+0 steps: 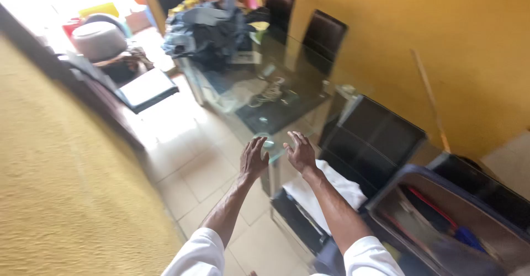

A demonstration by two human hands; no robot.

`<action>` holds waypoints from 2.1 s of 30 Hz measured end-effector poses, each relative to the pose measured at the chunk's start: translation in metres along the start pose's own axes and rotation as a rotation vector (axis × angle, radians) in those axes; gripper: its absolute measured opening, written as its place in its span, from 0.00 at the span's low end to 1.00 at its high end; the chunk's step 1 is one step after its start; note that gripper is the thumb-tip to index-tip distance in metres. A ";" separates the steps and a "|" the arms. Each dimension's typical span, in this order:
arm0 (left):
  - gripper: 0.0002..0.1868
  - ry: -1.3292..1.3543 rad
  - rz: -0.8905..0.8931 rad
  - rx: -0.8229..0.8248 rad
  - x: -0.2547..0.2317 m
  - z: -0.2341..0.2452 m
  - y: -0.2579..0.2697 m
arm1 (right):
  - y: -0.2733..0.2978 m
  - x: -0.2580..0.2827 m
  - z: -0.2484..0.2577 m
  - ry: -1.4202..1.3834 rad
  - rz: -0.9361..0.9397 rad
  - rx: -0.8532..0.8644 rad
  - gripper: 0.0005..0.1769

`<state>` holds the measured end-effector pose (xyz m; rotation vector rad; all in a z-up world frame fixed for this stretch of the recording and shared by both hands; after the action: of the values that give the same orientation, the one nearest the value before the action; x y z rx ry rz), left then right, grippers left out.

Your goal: Fold a pair of blue jeans and a pair of yellow pants on a glass table and place them into a suitcase.

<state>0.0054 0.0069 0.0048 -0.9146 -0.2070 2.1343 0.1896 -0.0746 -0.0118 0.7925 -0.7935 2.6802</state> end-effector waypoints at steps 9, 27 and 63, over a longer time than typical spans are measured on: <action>0.35 0.070 0.324 0.010 0.176 0.114 -0.050 | -0.141 0.109 -0.136 -0.173 0.073 0.025 0.27; 0.40 -0.293 0.455 0.092 0.418 0.199 -0.254 | -0.450 0.130 -0.327 -0.181 0.219 0.144 0.29; 0.39 -0.165 0.206 0.206 0.764 0.163 -0.678 | -0.865 0.041 -0.565 -0.046 0.042 -0.021 0.29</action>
<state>-0.0224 1.0404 -0.0049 -0.6643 0.0272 2.3713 0.2251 0.9586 -0.0131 0.8441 -0.8560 2.6946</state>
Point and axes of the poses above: each hand's wrist, its own y-axis away from the middle knuckle, its own z-axis out of the back of the hand, x = y × z, the point moved 1 cm from there along -y, towards the middle knuckle, and after that the axes turned 5 degrees about x, right-handed, at the moved point
